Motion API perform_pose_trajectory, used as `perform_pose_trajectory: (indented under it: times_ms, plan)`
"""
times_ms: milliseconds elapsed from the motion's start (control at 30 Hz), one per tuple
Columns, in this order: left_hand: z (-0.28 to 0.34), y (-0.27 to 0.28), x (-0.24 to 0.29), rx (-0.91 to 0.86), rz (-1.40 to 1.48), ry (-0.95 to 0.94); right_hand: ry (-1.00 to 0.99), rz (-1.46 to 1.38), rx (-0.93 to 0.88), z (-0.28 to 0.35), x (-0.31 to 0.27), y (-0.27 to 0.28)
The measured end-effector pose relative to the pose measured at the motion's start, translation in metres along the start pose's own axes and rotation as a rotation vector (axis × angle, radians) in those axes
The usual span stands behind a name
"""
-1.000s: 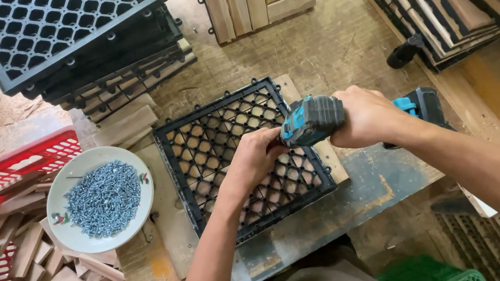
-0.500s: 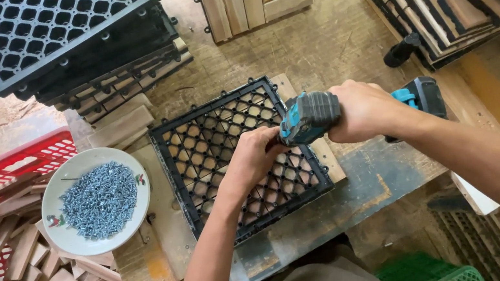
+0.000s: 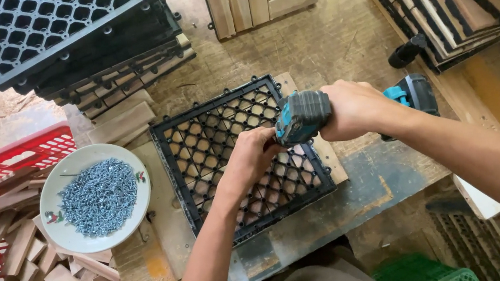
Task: Assembling wooden deck tiles by using a power drill to drive screws through a plastic base into wooden slats.
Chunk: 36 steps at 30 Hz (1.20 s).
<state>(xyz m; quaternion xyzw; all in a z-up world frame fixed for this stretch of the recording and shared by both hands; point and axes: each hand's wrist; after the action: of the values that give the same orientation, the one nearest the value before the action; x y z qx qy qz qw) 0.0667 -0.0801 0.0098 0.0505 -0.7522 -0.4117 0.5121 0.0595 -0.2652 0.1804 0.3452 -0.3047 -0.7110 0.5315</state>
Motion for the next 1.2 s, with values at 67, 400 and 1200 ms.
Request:
perform_pose_trajectory:
  times_ms: [67,400,1200]
  plan:
    - [-0.004,-0.011,-0.024,0.041,-0.076,0.028,0.012,0.049,-0.008,0.003,-0.009,0.002]
    - [0.004,0.055,-0.023,0.235,-0.122,-0.014,0.079,0.152,0.003,-0.014,-0.012,0.003]
    - [-0.006,0.028,0.023,0.036,0.189,0.008,0.079,0.2,-0.002,-0.034,0.001,0.002]
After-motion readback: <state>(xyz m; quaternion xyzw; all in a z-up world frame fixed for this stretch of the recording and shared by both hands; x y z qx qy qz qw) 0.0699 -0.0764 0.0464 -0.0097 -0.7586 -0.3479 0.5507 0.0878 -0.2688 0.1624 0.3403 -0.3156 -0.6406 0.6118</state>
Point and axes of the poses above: each hand's wrist, its own z-axis away from the middle knuckle, its own y-axis out of the back of the hand, x = y × z, and after that the axes turned 11 degrees about -z, right-handed
